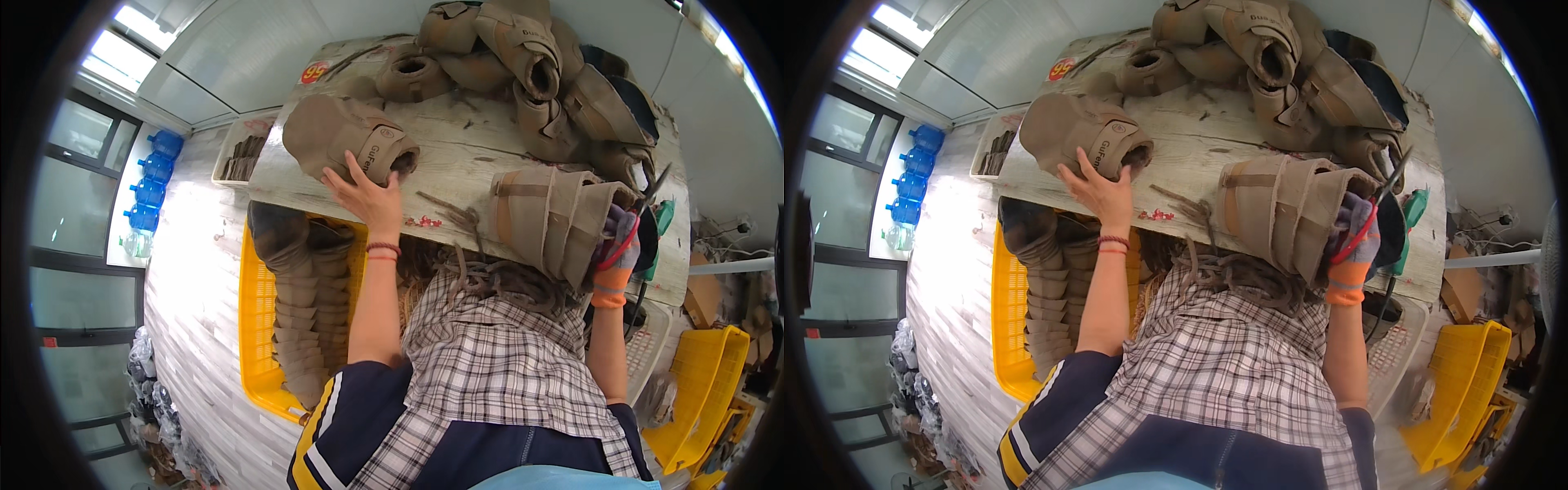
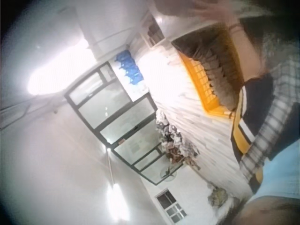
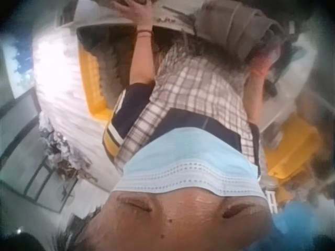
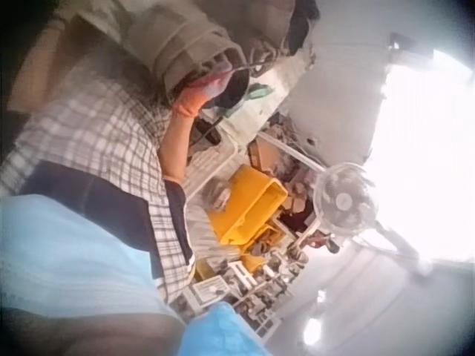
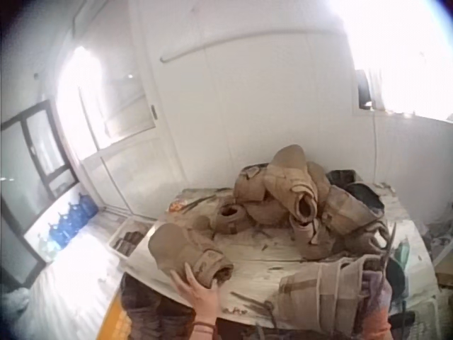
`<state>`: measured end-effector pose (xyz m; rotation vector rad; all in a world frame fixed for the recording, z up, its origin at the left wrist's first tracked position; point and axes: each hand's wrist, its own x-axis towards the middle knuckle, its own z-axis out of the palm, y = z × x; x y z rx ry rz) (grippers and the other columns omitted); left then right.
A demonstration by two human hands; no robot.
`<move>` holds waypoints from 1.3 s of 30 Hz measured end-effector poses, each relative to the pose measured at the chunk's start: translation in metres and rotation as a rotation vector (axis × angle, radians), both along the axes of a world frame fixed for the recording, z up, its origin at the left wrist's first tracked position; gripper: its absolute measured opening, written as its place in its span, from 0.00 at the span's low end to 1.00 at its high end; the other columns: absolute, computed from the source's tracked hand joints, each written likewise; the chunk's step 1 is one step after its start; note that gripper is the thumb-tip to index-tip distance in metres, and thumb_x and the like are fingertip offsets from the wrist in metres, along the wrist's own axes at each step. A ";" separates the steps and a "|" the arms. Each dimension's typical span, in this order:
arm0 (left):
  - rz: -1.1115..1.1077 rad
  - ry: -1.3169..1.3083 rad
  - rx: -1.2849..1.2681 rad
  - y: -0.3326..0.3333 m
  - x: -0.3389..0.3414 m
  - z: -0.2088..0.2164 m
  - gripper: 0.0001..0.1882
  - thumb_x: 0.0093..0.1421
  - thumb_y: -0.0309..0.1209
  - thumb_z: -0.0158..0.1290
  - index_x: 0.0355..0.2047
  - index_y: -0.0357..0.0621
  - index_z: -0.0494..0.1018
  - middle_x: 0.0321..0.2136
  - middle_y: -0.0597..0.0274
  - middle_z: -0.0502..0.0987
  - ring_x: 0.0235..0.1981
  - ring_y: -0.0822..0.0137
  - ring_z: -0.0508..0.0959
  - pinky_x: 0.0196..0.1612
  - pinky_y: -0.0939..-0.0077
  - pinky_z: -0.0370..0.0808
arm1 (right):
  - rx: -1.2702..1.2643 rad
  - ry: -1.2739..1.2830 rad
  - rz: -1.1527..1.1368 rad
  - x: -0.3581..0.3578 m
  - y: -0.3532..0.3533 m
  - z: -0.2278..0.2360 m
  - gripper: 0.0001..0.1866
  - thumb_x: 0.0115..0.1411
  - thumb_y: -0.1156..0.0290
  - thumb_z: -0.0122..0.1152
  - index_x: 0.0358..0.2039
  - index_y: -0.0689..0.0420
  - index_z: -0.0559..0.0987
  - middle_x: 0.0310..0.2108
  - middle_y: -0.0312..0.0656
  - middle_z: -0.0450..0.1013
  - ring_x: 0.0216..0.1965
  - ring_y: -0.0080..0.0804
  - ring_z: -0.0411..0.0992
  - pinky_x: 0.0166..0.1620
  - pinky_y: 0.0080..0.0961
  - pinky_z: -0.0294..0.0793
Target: The person uses a green electric cutter and red scissors to cut the upper part of several beige shoes. They remove the cut sections and place them into a white basket below the table.
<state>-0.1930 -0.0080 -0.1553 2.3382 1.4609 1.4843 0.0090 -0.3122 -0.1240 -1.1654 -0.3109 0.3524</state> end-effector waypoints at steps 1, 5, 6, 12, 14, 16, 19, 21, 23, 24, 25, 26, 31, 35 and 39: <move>-0.024 -0.019 -0.078 0.010 -0.005 -0.006 0.38 0.52 0.23 0.53 0.62 0.45 0.51 0.57 0.36 0.54 0.62 0.37 0.50 0.60 0.50 0.55 | 0.002 0.034 -0.033 -0.003 -0.001 0.001 0.23 0.66 0.55 0.45 0.47 0.65 0.72 0.31 0.38 0.75 0.25 0.20 0.70 0.28 0.14 0.67; -0.172 -0.072 -0.191 0.050 -0.044 -0.008 0.37 0.51 0.17 0.47 0.63 0.43 0.50 0.57 0.32 0.54 0.60 0.38 0.55 0.59 0.55 0.58 | -0.016 0.063 -0.046 -0.011 -0.010 -0.002 0.18 0.66 0.59 0.48 0.45 0.62 0.73 0.25 0.35 0.74 0.18 0.14 0.65 0.19 0.09 0.58; -0.203 -0.067 -0.207 0.061 -0.058 0.000 0.36 0.52 0.17 0.46 0.62 0.42 0.50 0.55 0.30 0.56 0.57 0.40 0.61 0.58 0.57 0.59 | -0.020 0.045 -0.011 -0.009 -0.013 -0.003 0.18 0.66 0.59 0.48 0.45 0.61 0.73 0.25 0.34 0.74 0.18 0.13 0.64 0.19 0.09 0.57; -0.764 -0.824 -1.000 0.040 -0.106 0.095 0.19 0.60 0.29 0.42 0.52 0.41 0.60 0.50 0.50 0.68 0.46 0.53 0.73 0.40 0.59 0.78 | -0.066 -0.076 -0.044 -0.017 -0.028 0.014 0.19 0.65 0.58 0.50 0.47 0.62 0.72 0.25 0.34 0.72 0.18 0.11 0.61 0.19 0.09 0.56; -0.974 -0.962 -1.289 0.032 -0.118 0.103 0.20 0.62 0.35 0.43 0.52 0.41 0.63 0.50 0.48 0.69 0.47 0.50 0.74 0.37 0.53 0.79 | -0.092 -0.184 0.031 -0.025 -0.030 0.023 0.25 0.62 0.53 0.53 0.48 0.62 0.70 0.25 0.31 0.68 0.19 0.12 0.59 0.21 0.09 0.55; -1.294 -1.070 -1.531 0.040 -0.139 0.075 0.21 0.62 0.38 0.44 0.52 0.42 0.65 0.50 0.46 0.69 0.47 0.48 0.74 0.35 0.49 0.79 | -0.111 -0.342 0.113 -0.032 -0.026 0.032 0.26 0.61 0.52 0.55 0.48 0.62 0.70 0.26 0.30 0.67 0.21 0.12 0.59 0.23 0.09 0.56; -1.308 -0.915 -1.509 0.036 -0.139 0.023 0.17 0.59 0.33 0.49 0.47 0.40 0.69 0.49 0.44 0.70 0.47 0.50 0.74 0.42 0.53 0.77 | -0.216 -0.392 0.250 -0.042 -0.032 0.052 0.24 0.58 0.57 0.59 0.47 0.63 0.70 0.27 0.28 0.63 0.26 0.13 0.58 0.29 0.09 0.58; -1.411 -0.680 -1.328 -0.003 -0.110 0.046 0.15 0.55 0.27 0.53 0.43 0.36 0.72 0.49 0.43 0.71 0.47 0.52 0.74 0.48 0.58 0.75 | -0.244 -0.386 0.305 -0.048 -0.039 0.059 0.23 0.57 0.60 0.59 0.47 0.63 0.70 0.27 0.28 0.62 0.26 0.12 0.59 0.30 0.10 0.59; -1.375 -0.700 -1.464 -0.005 -0.108 0.019 0.13 0.53 0.21 0.53 0.40 0.32 0.73 0.48 0.43 0.71 0.46 0.52 0.75 0.49 0.58 0.74 | -0.226 -0.312 0.301 -0.057 -0.043 0.074 0.18 0.55 0.70 0.62 0.45 0.61 0.71 0.25 0.27 0.61 0.26 0.12 0.59 0.30 0.10 0.60; -1.382 -0.764 -1.612 -0.009 -0.101 0.017 0.12 0.52 0.19 0.53 0.39 0.31 0.74 0.48 0.43 0.72 0.45 0.52 0.76 0.50 0.57 0.74 | -0.277 -0.311 0.270 -0.062 -0.046 0.085 0.17 0.54 0.72 0.62 0.44 0.60 0.72 0.25 0.27 0.61 0.26 0.12 0.59 0.30 0.10 0.60; -1.372 -0.824 -1.752 -0.014 -0.093 0.015 0.12 0.51 0.17 0.53 0.37 0.30 0.74 0.47 0.43 0.72 0.44 0.52 0.76 0.50 0.56 0.74 | -0.323 -0.310 0.242 -0.067 -0.047 0.093 0.17 0.54 0.75 0.63 0.44 0.59 0.72 0.24 0.26 0.61 0.25 0.12 0.59 0.30 0.10 0.60; -1.373 -0.814 -1.871 -0.018 -0.086 0.016 0.12 0.51 0.17 0.53 0.38 0.31 0.74 0.47 0.43 0.72 0.43 0.51 0.77 0.50 0.54 0.74 | -0.322 -0.297 0.227 -0.072 -0.048 0.099 0.17 0.52 0.80 0.63 0.42 0.59 0.73 0.24 0.26 0.62 0.25 0.12 0.60 0.29 0.11 0.61; -1.732 -0.620 -1.377 -0.031 -0.066 -0.012 0.15 0.59 0.27 0.50 0.46 0.41 0.71 0.50 0.51 0.71 0.44 0.51 0.76 0.52 0.50 0.71 | -0.250 -0.248 0.338 -0.085 -0.043 0.114 0.18 0.53 0.78 0.63 0.44 0.60 0.71 0.29 0.31 0.68 0.29 0.15 0.66 0.35 0.13 0.69; -1.460 -0.603 -1.377 -0.072 -0.034 0.031 0.09 0.52 0.24 0.58 0.34 0.48 0.76 0.50 0.49 0.70 0.47 0.51 0.74 0.51 0.58 0.70 | -0.123 -0.178 0.466 -0.091 -0.034 0.111 0.20 0.52 0.79 0.62 0.46 0.61 0.70 0.34 0.36 0.72 0.37 0.20 0.71 0.43 0.18 0.72; -1.789 -0.554 -1.339 -0.053 -0.009 0.006 0.15 0.55 0.27 0.55 0.44 0.46 0.69 0.50 0.53 0.69 0.48 0.53 0.72 0.53 0.56 0.68 | -0.054 -0.268 0.447 -0.103 -0.019 0.109 0.21 0.51 0.80 0.64 0.46 0.63 0.69 0.36 0.41 0.73 0.37 0.23 0.72 0.42 0.19 0.74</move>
